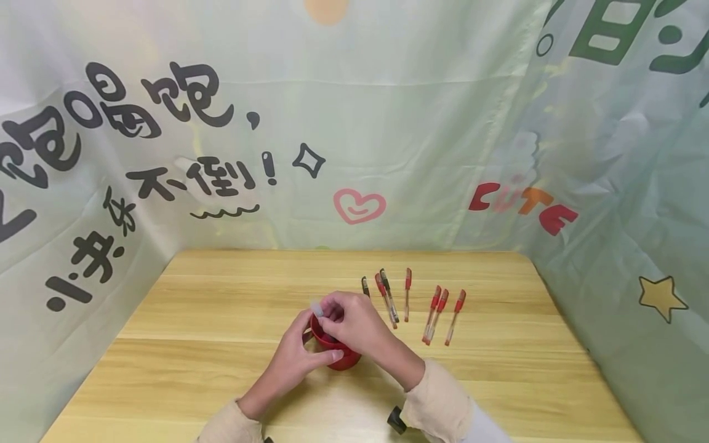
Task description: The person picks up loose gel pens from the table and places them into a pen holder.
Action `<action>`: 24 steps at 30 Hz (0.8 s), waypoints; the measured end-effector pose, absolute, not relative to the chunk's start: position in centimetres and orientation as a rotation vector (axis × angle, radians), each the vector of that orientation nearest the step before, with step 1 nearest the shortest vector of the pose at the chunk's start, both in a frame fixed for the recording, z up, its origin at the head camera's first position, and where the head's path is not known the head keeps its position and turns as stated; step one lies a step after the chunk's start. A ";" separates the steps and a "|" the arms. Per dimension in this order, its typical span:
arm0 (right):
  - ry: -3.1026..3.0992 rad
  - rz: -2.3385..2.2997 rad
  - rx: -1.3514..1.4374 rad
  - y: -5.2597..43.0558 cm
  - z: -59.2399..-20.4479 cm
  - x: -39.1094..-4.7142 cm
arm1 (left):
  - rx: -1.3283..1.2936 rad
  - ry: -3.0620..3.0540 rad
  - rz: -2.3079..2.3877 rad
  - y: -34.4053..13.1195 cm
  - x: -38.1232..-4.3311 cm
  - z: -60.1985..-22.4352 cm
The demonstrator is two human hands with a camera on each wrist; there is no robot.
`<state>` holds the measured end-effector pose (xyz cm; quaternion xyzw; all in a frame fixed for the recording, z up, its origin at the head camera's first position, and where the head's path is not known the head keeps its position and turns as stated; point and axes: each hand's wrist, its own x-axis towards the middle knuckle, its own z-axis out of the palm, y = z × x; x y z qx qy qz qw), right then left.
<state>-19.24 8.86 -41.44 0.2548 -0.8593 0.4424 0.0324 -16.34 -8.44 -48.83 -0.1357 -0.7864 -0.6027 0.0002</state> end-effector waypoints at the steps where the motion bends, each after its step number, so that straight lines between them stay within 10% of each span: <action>1: -2.658 1.351 0.794 8.9 -41.5 -19.3 | -0.424 -2.471 -1.894 -8.4 -16.3 -48.8; 24: -2.858 0.941 0.974 8.5 -41.5 -19.8 | -0.400 -2.526 -1.876 -8.4 -16.3 -48.6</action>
